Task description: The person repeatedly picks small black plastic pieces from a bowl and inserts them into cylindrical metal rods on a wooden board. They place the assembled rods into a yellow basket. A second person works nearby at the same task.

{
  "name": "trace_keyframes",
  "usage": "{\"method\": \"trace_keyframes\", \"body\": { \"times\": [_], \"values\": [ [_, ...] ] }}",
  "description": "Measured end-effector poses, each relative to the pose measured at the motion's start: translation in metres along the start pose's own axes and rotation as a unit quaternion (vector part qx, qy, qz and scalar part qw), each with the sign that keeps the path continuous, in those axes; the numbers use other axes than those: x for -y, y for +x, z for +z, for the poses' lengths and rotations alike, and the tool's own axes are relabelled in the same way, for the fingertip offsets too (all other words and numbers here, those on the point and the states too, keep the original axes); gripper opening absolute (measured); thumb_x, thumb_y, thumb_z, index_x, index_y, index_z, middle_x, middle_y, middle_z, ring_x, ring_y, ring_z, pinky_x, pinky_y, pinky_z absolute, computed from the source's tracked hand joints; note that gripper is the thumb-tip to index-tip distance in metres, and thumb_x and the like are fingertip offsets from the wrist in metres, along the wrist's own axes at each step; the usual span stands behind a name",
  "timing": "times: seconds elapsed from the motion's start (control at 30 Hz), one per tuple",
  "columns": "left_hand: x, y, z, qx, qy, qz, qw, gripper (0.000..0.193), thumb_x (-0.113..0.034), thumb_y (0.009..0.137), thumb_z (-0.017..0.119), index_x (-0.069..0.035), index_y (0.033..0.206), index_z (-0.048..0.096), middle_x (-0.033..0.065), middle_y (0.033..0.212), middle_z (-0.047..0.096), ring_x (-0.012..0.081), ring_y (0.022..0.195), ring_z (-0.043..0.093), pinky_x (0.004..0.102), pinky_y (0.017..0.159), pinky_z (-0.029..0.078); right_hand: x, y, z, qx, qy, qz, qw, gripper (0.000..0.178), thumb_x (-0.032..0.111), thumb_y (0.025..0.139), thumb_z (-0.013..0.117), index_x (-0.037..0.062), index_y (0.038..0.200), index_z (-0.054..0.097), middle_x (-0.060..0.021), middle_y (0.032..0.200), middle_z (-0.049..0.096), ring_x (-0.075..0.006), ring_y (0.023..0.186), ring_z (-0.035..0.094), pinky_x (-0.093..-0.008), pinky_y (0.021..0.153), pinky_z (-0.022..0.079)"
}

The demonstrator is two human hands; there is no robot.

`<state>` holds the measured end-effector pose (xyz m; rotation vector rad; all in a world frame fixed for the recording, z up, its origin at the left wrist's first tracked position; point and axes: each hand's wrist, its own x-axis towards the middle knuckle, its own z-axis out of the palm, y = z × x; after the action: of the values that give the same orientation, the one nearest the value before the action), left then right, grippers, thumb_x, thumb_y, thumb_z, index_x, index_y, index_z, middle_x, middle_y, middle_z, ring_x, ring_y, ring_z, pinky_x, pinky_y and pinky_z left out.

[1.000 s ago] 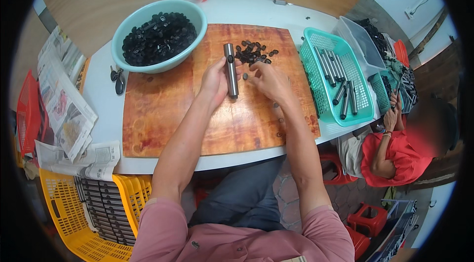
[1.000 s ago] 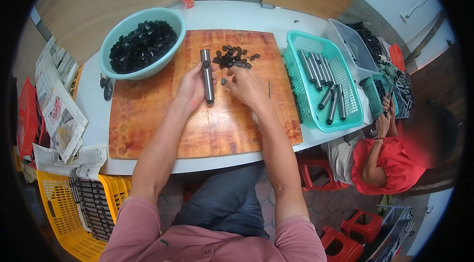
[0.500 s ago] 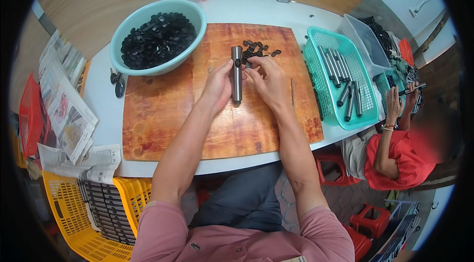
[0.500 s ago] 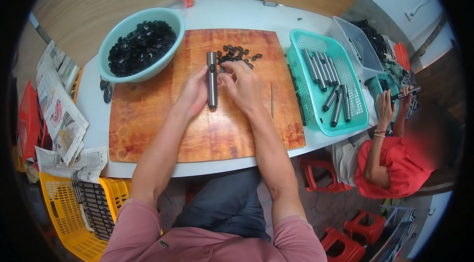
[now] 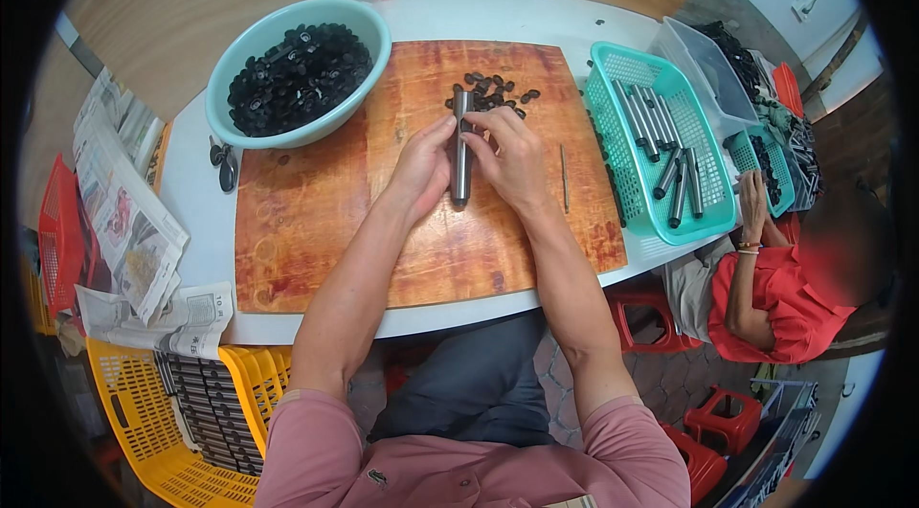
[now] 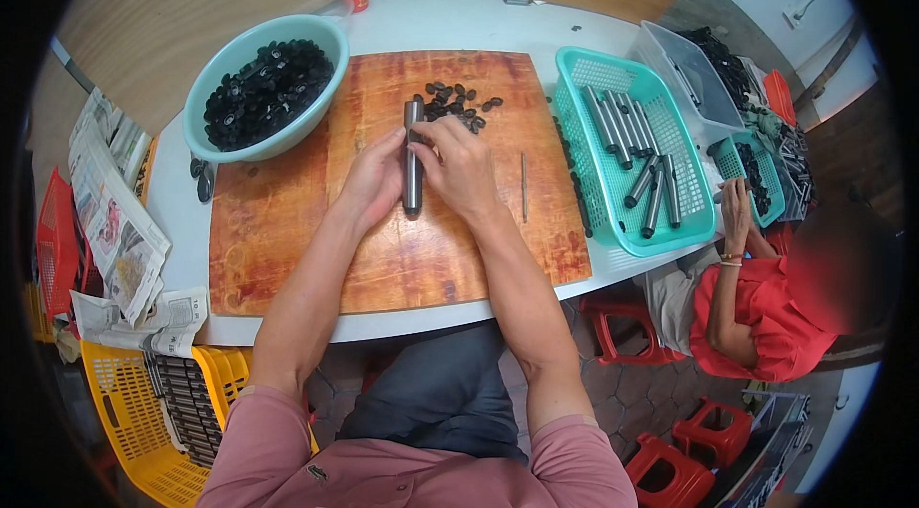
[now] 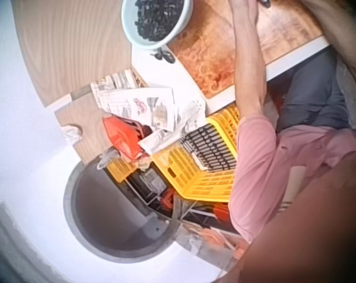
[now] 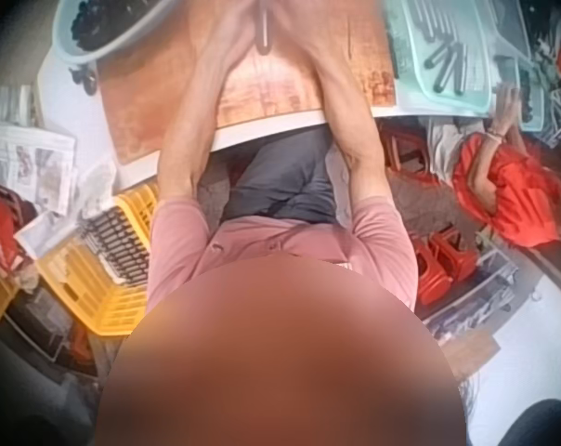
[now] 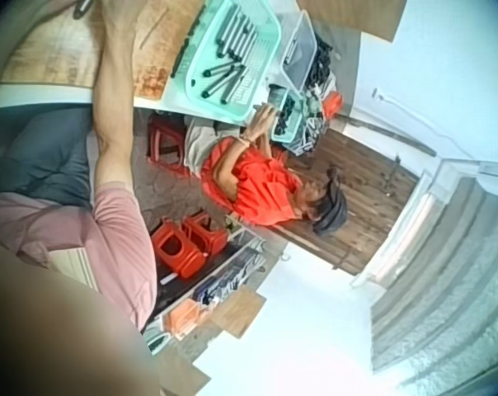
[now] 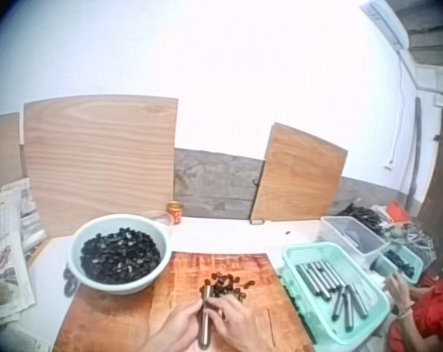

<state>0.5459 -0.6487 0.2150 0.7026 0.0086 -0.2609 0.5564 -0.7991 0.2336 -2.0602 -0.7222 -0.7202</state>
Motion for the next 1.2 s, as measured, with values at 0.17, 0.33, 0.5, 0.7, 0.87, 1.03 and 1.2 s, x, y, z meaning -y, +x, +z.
{"method": "trace_keyframes", "body": {
  "times": [0.17,0.33,0.5,0.7,0.87,1.03,1.2],
  "values": [
    [0.0,-0.001,-0.001,0.022,-0.007,-0.01,1.0,0.032,-0.021,0.11,0.045,0.002,0.13,0.055,0.0121,0.122,0.061,0.0183,0.112,0.061,0.0346,0.1,0.052,0.001,-0.001,0.0,-0.011,-0.008,0.01,1.0,0.022,0.003,0.083,0.078,0.0017,0.104,0.073,-0.0111,0.091,0.069,-0.0253,0.075,0.07,-0.0353,0.063,0.056],
    [-0.002,-0.004,0.001,0.008,0.025,-0.018,1.0,0.033,-0.026,0.109,0.049,0.0,0.127,0.059,0.0089,0.115,0.064,0.016,0.106,0.063,0.0316,0.094,0.054,0.001,-0.001,0.0,-0.009,-0.007,0.019,1.0,0.021,0.004,0.083,0.077,0.002,0.104,0.073,-0.0103,0.089,0.068,-0.0247,0.076,0.069,-0.035,0.063,0.055],
    [-0.003,-0.007,0.005,-0.013,0.063,-0.015,0.998,0.034,-0.028,0.108,0.051,0.0,0.126,0.061,0.0042,0.101,0.066,0.0143,0.088,0.064,0.0285,0.081,0.055,0.003,0.0,-0.005,0.029,0.099,0.099,0.99,0.029,0.005,0.083,0.077,0.0021,0.111,0.072,-0.0096,0.098,0.068,-0.019,0.073,0.065,-0.0314,0.064,0.053],
    [-0.004,-0.006,-0.001,0.04,0.036,-0.082,0.995,0.035,-0.03,0.109,0.046,0.0,0.119,0.059,0.0057,0.089,0.062,0.0134,0.073,0.059,0.025,0.064,0.05,-0.014,0.0,0.003,-0.02,0.305,0.271,0.913,0.04,0.011,0.093,0.072,-0.0055,0.128,0.061,-0.0107,0.103,0.069,-0.0135,0.083,0.064,-0.029,0.078,0.052],
    [-0.005,-0.009,0.003,0.043,0.087,-0.109,0.989,0.029,-0.032,0.109,0.044,-0.006,0.111,0.057,0.005,0.082,0.061,0.0136,0.068,0.059,0.0253,0.059,0.05,-0.014,0.001,-0.004,0.027,0.401,0.348,0.847,0.038,0.01,0.094,0.071,-0.0058,0.126,0.06,-0.008,0.094,0.072,-0.0125,0.087,0.067,-0.0284,0.079,0.053],
    [-0.004,-0.011,0.009,0.032,0.149,-0.115,0.981,0.028,-0.034,0.11,0.043,-0.008,0.109,0.054,0.0036,0.08,0.061,0.013,0.063,0.059,0.0257,0.055,0.05,-0.011,0.0,-0.009,0.033,0.398,0.365,0.841,0.038,0.01,0.093,0.071,-0.0052,0.126,0.058,-0.0082,0.095,0.072,-0.0128,0.085,0.067,-0.0282,0.078,0.053],
    [-0.003,-0.012,0.005,0.044,0.157,-0.103,0.981,0.029,-0.035,0.11,0.046,-0.008,0.108,0.054,0.0035,0.08,0.062,0.0117,0.062,0.059,0.0239,0.052,0.05,-0.012,0.001,-0.011,0.059,0.399,0.369,0.837,0.039,0.01,0.093,0.071,-0.0052,0.126,0.057,-0.0084,0.097,0.071,-0.0132,0.085,0.066,-0.0277,0.079,0.052]
  ]
}}
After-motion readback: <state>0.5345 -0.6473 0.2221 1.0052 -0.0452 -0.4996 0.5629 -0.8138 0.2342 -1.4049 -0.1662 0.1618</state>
